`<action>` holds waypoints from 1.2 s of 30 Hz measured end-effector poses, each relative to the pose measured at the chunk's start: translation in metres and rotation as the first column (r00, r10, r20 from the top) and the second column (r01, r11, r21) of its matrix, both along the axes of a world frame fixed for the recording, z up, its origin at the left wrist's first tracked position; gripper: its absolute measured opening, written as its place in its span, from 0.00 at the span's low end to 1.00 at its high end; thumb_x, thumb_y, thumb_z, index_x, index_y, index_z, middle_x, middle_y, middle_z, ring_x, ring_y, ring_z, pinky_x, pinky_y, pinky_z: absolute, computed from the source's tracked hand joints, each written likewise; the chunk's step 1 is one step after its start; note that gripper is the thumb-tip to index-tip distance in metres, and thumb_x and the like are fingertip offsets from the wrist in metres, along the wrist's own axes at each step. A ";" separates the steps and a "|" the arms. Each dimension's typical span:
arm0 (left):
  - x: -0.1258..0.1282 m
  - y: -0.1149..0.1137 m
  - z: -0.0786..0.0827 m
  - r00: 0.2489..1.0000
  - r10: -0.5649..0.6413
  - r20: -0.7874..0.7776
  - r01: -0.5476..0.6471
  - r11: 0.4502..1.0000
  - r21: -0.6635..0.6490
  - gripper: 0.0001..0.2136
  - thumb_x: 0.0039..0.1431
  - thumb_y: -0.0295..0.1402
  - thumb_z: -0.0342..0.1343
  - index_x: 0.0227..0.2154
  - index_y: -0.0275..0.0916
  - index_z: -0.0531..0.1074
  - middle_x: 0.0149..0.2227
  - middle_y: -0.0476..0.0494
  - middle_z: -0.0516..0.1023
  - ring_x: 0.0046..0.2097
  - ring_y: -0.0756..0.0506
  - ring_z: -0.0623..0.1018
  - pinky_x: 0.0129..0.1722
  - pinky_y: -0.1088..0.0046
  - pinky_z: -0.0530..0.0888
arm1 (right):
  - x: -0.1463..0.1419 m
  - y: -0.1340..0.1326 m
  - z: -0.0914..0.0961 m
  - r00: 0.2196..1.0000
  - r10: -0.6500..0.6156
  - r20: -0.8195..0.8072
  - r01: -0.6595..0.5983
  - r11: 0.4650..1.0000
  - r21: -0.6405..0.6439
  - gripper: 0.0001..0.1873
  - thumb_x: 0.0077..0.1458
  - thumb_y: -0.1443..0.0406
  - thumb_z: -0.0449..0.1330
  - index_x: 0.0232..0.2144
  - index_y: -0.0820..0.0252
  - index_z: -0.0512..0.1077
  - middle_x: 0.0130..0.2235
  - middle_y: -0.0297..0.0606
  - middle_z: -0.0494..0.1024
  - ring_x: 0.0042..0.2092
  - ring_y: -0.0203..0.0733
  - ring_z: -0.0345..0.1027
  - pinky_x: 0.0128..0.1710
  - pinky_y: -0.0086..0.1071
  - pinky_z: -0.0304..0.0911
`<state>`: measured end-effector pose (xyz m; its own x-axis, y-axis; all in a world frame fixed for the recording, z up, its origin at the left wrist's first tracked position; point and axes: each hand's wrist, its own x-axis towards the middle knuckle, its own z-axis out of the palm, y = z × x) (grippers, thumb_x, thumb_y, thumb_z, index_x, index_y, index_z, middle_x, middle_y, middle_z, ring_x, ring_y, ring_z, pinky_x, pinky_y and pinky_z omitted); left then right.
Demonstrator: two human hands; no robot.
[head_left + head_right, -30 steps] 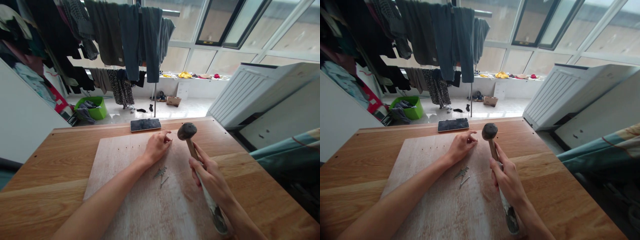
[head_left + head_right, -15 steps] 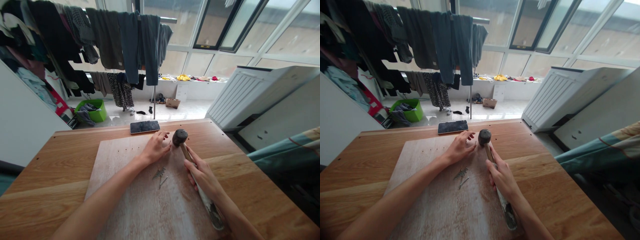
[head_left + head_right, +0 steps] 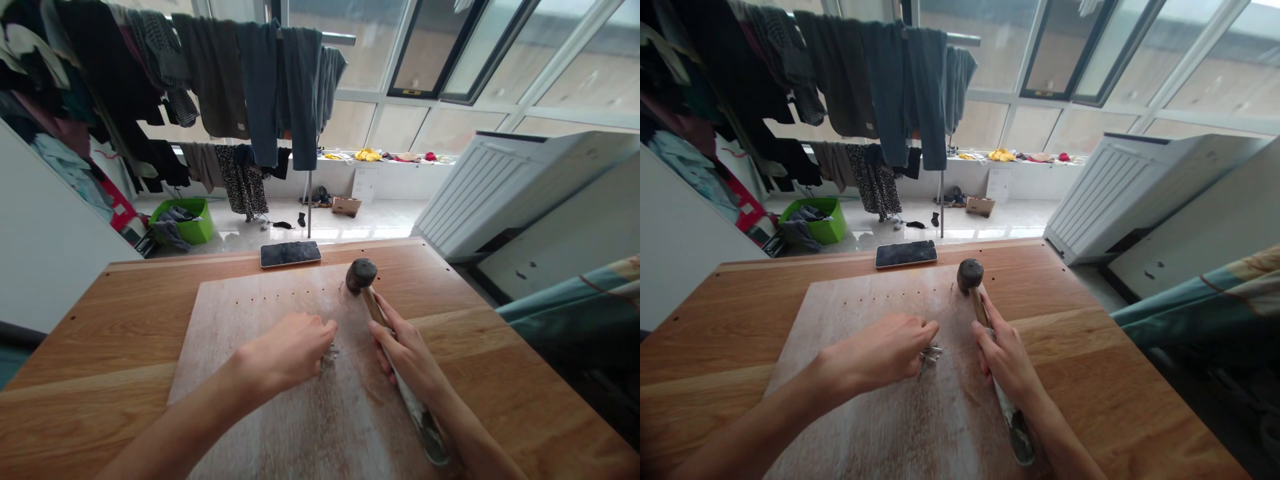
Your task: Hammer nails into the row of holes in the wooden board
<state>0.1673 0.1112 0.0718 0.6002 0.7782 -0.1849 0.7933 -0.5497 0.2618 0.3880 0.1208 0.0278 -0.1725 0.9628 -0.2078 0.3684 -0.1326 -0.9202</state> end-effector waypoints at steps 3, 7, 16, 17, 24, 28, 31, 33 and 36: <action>-0.001 -0.001 -0.002 1.000 -0.006 0.021 0.006 1.000 0.016 0.08 0.52 0.19 0.56 0.30 0.40 0.68 0.27 0.45 0.76 0.29 0.43 0.77 0.27 0.69 0.68 | 0.000 0.001 0.001 1.000 0.011 -0.002 -0.011 1.000 -0.002 0.39 0.63 0.57 0.54 0.73 0.58 0.49 0.16 0.21 0.63 0.14 0.35 0.55 0.10 0.24 0.58; -0.005 -0.001 -0.002 0.998 -0.043 0.040 0.042 0.999 0.026 0.09 0.51 0.18 0.56 0.26 0.40 0.67 0.28 0.44 0.78 0.29 0.42 0.77 0.28 0.69 0.69 | 0.000 0.001 0.002 1.000 0.009 -0.004 -0.009 1.000 0.000 0.38 0.64 0.57 0.53 0.72 0.57 0.50 0.15 0.21 0.62 0.14 0.34 0.55 0.10 0.24 0.58; -0.018 0.002 0.005 0.995 -0.018 0.096 0.021 0.999 -0.024 0.10 0.50 0.20 0.58 0.25 0.41 0.65 0.28 0.46 0.75 0.30 0.44 0.74 0.29 0.69 0.67 | 0.001 0.001 -0.001 1.000 0.008 0.002 -0.008 1.000 0.014 0.38 0.64 0.57 0.54 0.73 0.57 0.49 0.15 0.20 0.63 0.14 0.34 0.56 0.10 0.24 0.59; -0.020 0.002 0.006 0.996 -0.018 0.092 0.020 1.000 -0.022 0.09 0.50 0.20 0.57 0.25 0.41 0.65 0.29 0.46 0.74 0.30 0.45 0.74 0.29 0.69 0.67 | 0.001 0.001 -0.001 1.000 0.008 0.002 -0.008 1.000 0.015 0.38 0.65 0.57 0.53 0.73 0.57 0.49 0.15 0.20 0.63 0.14 0.34 0.56 0.10 0.23 0.58; -0.030 0.004 0.029 0.975 0.063 0.211 -0.059 0.998 -0.026 0.09 0.52 0.18 0.52 0.30 0.40 0.70 0.33 0.47 0.76 0.34 0.47 0.74 0.33 0.71 0.67 | 0.000 0.000 0.001 1.000 0.014 0.006 -0.014 1.000 0.020 0.39 0.64 0.57 0.54 0.73 0.58 0.49 0.15 0.20 0.62 0.14 0.34 0.57 0.10 0.23 0.59; -0.027 0.037 0.019 0.831 0.100 0.547 -0.080 0.995 -0.060 0.07 0.53 0.23 0.54 0.33 0.39 0.73 0.34 0.48 0.78 0.35 0.48 0.76 0.37 0.72 0.73 | -0.001 0.002 0.001 1.000 0.013 -0.009 -0.013 1.000 0.006 0.40 0.63 0.57 0.55 0.73 0.58 0.49 0.15 0.22 0.63 0.14 0.36 0.58 0.10 0.24 0.59; -0.022 0.068 -0.013 0.633 0.243 0.735 -0.232 0.965 -0.120 0.09 0.55 0.27 0.58 0.39 0.39 0.74 0.32 0.48 0.79 0.33 0.49 0.78 0.34 0.74 0.75 | -0.001 0.002 0.001 1.000 0.004 -0.010 -0.004 1.000 0.003 0.40 0.62 0.57 0.55 0.72 0.58 0.50 0.14 0.22 0.63 0.14 0.36 0.58 0.10 0.25 0.58; -0.018 0.081 -0.036 0.548 0.307 0.778 -0.333 0.934 -0.133 0.09 0.56 0.26 0.58 0.40 0.38 0.74 0.31 0.49 0.79 0.32 0.50 0.79 0.34 0.75 0.76 | 0.000 0.002 0.001 1.000 0.006 -0.008 -0.006 1.000 -0.002 0.39 0.63 0.56 0.55 0.72 0.56 0.50 0.15 0.22 0.64 0.14 0.36 0.58 0.10 0.25 0.59; -0.015 0.086 -0.059 0.516 0.309 0.799 -0.387 0.916 -0.105 0.06 0.58 0.26 0.58 0.38 0.38 0.75 0.31 0.49 0.80 0.33 0.50 0.79 0.36 0.75 0.77 | 0.000 0.002 0.000 1.000 0.010 -0.009 -0.010 1.000 -0.011 0.39 0.63 0.57 0.55 0.72 0.54 0.50 0.16 0.22 0.64 0.14 0.36 0.58 0.10 0.25 0.59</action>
